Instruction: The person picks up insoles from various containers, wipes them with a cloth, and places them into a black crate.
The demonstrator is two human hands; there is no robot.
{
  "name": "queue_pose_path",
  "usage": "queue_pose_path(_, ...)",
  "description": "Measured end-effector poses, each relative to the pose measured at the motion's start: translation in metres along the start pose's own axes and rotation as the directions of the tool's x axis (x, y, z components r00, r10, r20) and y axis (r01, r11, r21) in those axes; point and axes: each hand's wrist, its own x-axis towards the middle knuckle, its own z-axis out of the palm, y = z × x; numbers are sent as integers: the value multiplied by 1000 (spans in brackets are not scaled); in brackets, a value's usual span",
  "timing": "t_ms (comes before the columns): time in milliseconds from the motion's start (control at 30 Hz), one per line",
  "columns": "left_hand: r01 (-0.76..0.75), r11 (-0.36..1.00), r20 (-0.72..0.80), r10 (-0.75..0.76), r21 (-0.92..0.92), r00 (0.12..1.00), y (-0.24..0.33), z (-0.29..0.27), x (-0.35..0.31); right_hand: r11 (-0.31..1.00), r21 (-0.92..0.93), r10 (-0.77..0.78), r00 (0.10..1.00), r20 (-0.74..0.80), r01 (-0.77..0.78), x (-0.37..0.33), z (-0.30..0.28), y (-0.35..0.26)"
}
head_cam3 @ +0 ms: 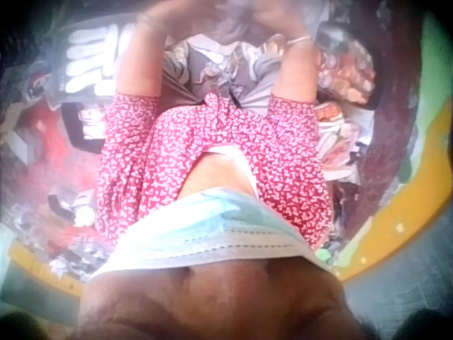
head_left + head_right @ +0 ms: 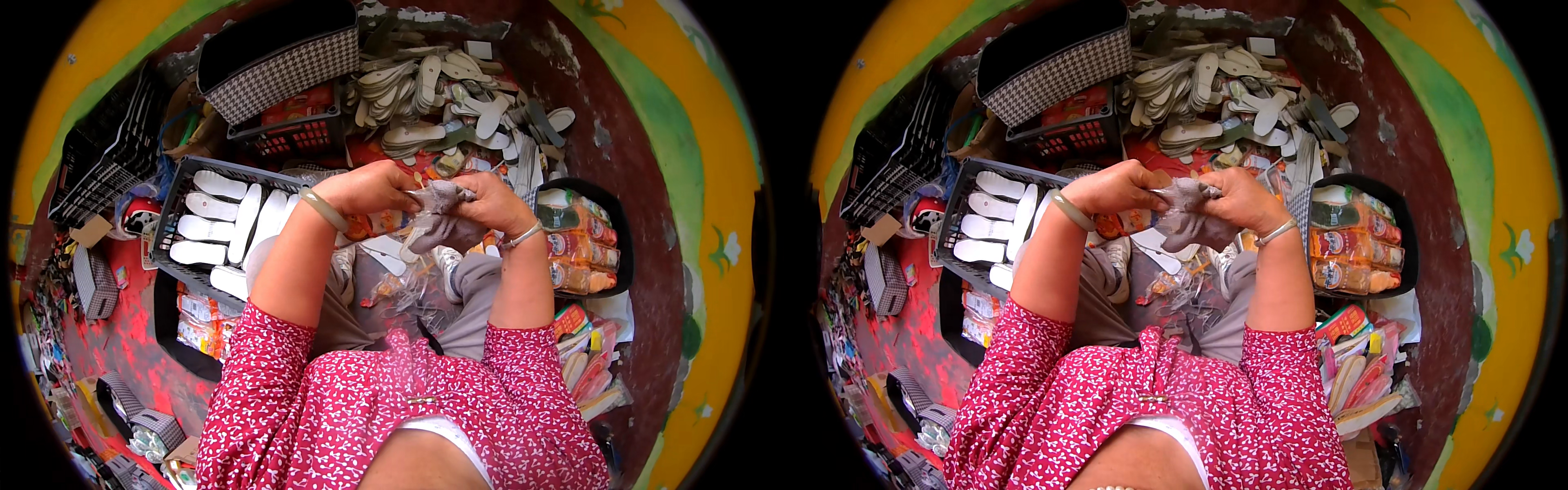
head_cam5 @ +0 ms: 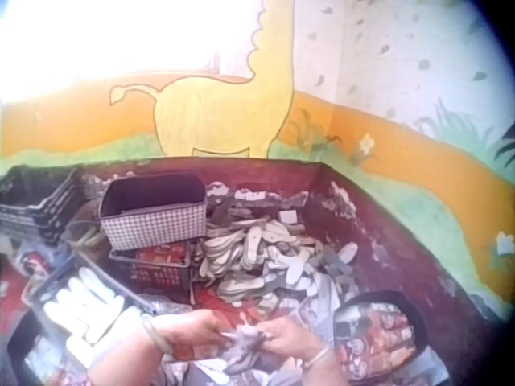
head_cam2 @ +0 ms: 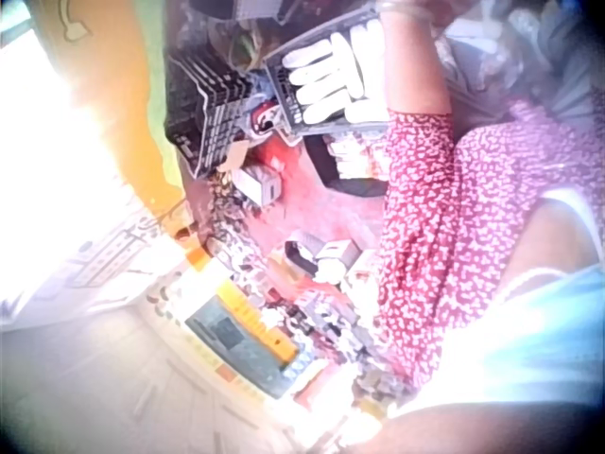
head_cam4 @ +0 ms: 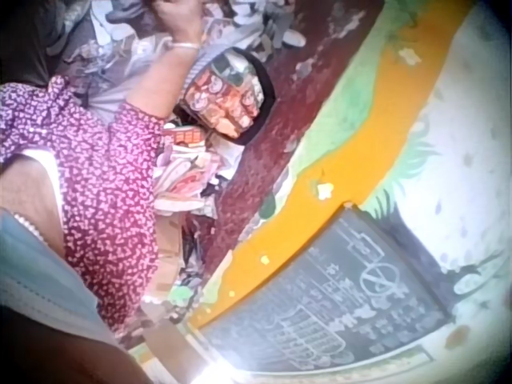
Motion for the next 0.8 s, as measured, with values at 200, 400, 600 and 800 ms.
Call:
queue_pose_path(200, 131, 991, -13, -130, 40, 991, 1, -7, -2, 999, -33, 7, 999, -31, -8, -1, -6, 5)
queue_pose_path(400, 52, 997, -53, -50, 53, 997, -2, -9, -5, 1000, 7, -28, 998, -55, 28, -3, -9, -3)
queue_pose_path(600, 190, 968, -253, -227, -164, 940, -8, -29, -20, 999, 37, -6, 937, -350, 20, -18, -36, 14)
queue_pose_path(800, -188, 726, -472, -208, -661, 857, -17, -27, -15, 829, 477, -26, 872, -488, 292, -32, -46, 22)
